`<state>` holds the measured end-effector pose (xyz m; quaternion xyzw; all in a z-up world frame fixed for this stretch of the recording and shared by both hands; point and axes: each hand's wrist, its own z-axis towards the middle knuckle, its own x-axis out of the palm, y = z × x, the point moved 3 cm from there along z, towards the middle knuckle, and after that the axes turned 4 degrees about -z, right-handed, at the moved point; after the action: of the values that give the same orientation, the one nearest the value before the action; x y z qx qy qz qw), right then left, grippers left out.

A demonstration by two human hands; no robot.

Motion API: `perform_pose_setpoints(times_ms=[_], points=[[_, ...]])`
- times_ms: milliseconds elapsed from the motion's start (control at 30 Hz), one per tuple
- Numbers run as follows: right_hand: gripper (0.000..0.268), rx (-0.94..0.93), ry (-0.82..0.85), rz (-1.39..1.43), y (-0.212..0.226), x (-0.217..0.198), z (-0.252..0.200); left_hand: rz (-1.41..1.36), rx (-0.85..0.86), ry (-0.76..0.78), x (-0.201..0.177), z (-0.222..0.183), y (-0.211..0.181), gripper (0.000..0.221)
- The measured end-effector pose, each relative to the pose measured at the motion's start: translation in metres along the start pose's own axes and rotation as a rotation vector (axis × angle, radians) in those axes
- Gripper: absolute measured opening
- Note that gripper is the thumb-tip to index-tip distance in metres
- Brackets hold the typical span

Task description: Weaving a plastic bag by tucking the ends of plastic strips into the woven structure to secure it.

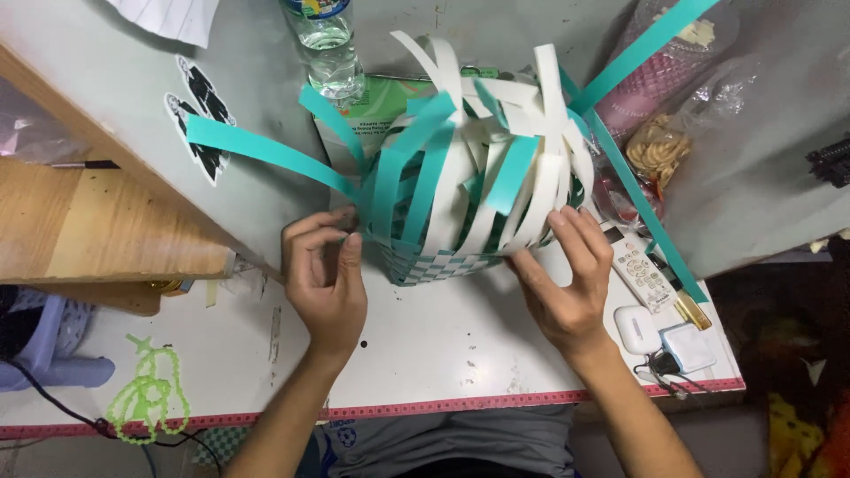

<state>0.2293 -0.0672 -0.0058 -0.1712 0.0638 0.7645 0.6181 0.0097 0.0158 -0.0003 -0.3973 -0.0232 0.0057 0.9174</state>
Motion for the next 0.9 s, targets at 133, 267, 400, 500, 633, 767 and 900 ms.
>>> perform_pose_setpoints(times_ms=[133, 267, 400, 500, 633, 767, 900], points=[[0.004, 0.006, -0.03, -0.044, 0.006, 0.0, 0.0, 0.062, 0.044, -0.049, -0.003, -0.005, 0.005, 0.007], [0.016, 0.093, 0.04, -0.058, 0.011, 0.003, 0.009, -0.061, -0.157, -0.072, -0.005, -0.014, 0.018, 0.011], [0.013, 0.163, 0.13, -0.11, 0.013, 0.009, 0.007, -0.27, -0.391, -0.144, -0.001, -0.015, 0.017, 0.015], [0.01, 0.2, 0.211, -0.135, 0.016, 0.009, 0.011, -0.422, -0.514, -0.173, 0.002, -0.019, 0.02, 0.013], [0.01, 0.194, 0.236, -0.16, 0.018, 0.01, 0.009, -0.307, -0.469, -0.19, 0.0, -0.026, 0.02, 0.022], [0.01, 0.193, 0.22, -0.153, 0.021, 0.011, 0.005, 0.438, 0.285, -0.145, -0.002, -0.042, 0.002, 0.028], [0.009, 0.194, 0.225, -0.134, 0.023, 0.012, 0.009, 0.674, 0.766, 0.058, 0.008, -0.045, -0.012, 0.027]])
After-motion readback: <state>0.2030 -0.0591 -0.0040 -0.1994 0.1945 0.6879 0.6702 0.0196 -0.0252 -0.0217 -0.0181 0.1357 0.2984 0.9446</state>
